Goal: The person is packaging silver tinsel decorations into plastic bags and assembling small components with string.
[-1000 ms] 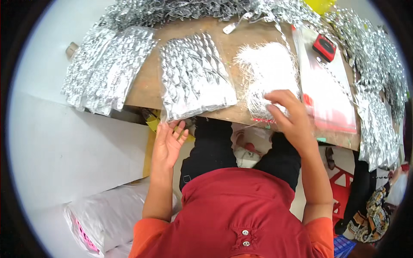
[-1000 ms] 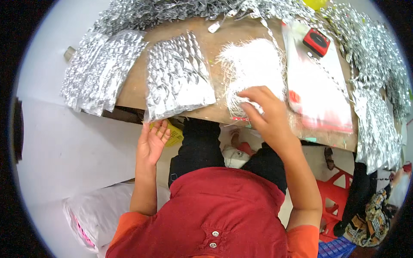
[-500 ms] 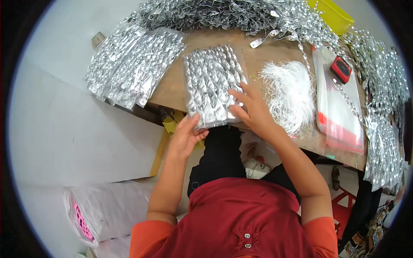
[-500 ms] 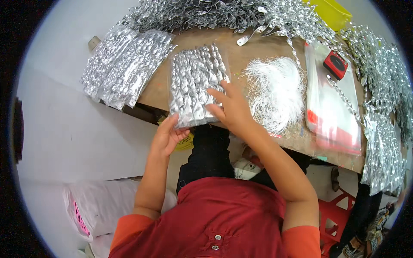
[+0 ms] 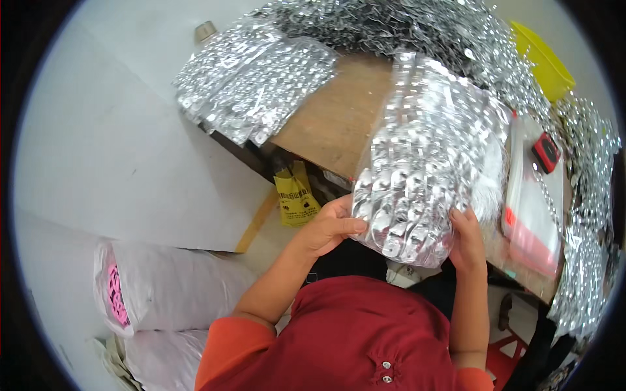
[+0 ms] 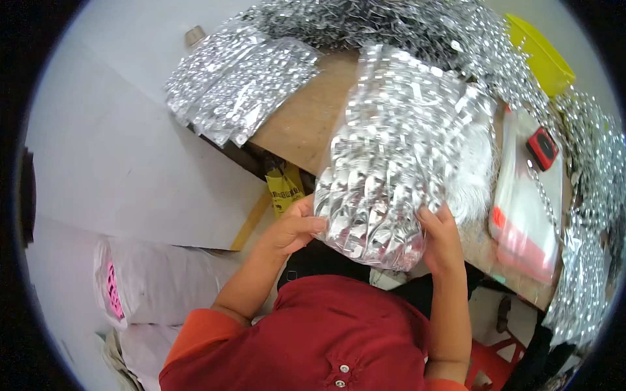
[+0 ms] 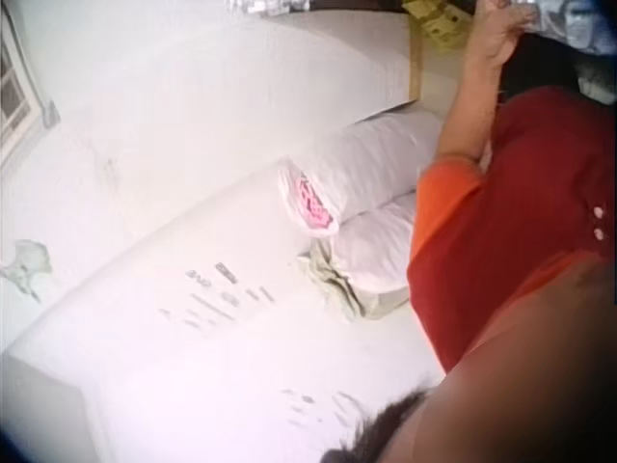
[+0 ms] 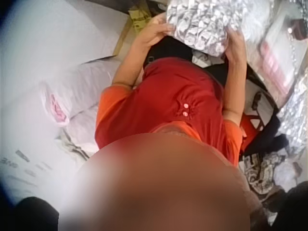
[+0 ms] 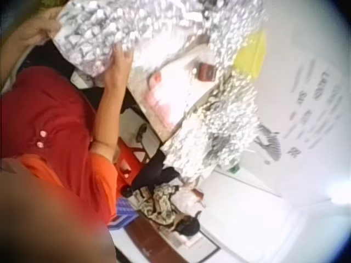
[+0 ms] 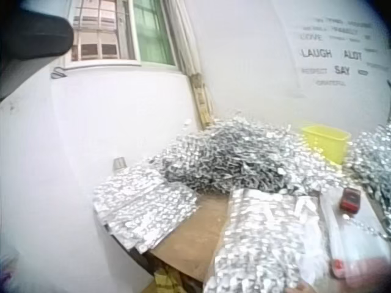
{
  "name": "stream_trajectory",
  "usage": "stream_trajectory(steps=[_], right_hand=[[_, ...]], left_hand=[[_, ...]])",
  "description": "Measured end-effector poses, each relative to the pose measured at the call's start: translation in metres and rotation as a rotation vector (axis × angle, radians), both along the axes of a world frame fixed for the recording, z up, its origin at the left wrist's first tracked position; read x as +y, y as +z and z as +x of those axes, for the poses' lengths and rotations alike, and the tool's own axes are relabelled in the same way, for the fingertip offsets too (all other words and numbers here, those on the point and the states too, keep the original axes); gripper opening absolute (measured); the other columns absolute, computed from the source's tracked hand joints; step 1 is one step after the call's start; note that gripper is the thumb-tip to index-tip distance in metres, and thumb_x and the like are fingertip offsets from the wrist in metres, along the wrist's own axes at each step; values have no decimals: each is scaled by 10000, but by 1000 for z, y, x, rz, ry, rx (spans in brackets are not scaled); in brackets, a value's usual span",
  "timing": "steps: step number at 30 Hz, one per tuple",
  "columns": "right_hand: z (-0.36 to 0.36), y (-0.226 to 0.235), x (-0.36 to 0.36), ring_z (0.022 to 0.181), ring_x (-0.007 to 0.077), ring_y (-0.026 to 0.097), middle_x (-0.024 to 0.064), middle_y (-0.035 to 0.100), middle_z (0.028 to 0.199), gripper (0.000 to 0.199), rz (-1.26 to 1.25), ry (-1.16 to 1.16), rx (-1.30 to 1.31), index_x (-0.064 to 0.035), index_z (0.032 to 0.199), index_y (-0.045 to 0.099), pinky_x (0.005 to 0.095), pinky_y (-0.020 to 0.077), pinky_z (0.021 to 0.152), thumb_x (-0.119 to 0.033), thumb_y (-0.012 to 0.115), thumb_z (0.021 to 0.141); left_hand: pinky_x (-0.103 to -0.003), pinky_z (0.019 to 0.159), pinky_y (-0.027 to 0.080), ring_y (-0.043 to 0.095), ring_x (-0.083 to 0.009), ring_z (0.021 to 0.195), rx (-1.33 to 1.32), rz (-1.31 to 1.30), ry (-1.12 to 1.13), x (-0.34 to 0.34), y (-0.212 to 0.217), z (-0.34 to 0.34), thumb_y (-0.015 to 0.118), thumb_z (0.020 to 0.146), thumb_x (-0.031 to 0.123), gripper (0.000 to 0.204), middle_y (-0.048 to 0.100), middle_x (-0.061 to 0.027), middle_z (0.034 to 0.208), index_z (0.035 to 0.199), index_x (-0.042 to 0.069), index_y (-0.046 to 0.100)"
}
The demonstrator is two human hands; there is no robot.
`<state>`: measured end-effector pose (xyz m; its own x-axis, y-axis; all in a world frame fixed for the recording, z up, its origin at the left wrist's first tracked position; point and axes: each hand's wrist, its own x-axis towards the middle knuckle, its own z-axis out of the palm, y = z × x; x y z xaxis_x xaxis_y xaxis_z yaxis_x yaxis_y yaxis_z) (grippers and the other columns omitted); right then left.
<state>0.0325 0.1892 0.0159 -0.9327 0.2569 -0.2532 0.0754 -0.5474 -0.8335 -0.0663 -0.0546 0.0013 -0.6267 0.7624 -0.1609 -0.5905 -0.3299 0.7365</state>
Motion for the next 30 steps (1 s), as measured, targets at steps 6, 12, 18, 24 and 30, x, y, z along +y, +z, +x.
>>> stream_trajectory(steps=[6,12,18,24,30], right_hand=[[1,2,-6,1032,184,561,89,553,1170,445,-155,-211,204,-16,1278,387,341,445,904,-87,547,869],[0,-2,-28,1095,196,523,85,531,1208,448,-92,-226,177,-41,1282,386,365,423,932,-98,561,873],[6,4,-28,1085,179,515,74,536,1187,484,44,-5,236,-52,1319,360,345,394,937,-75,544,872],[13,-10,-21,913,214,611,165,583,1089,530,50,114,313,-46,1368,296,337,449,868,-139,532,903],[15,-13,-23,907,206,609,171,597,1068,482,127,254,245,-14,1325,350,333,457,863,-174,532,908]], left_hand=[[-437,1004,371,430,-272,1218,-117,442,-96,11,13,14,746,715,281,909,368,-131,1377,1413,82,200],[-372,942,431,478,-197,1160,-68,180,165,44,12,32,670,799,185,718,427,-91,1305,1374,91,250],[-346,850,501,580,-191,1018,-53,159,297,25,22,18,590,855,96,489,548,-93,1169,1282,7,369],[-354,811,522,604,-189,954,98,116,453,5,38,11,608,853,118,466,567,-100,1118,1250,-2,395],[-397,871,499,597,-217,988,224,145,716,-29,47,-26,588,852,126,367,586,-113,1096,1171,-16,476]])
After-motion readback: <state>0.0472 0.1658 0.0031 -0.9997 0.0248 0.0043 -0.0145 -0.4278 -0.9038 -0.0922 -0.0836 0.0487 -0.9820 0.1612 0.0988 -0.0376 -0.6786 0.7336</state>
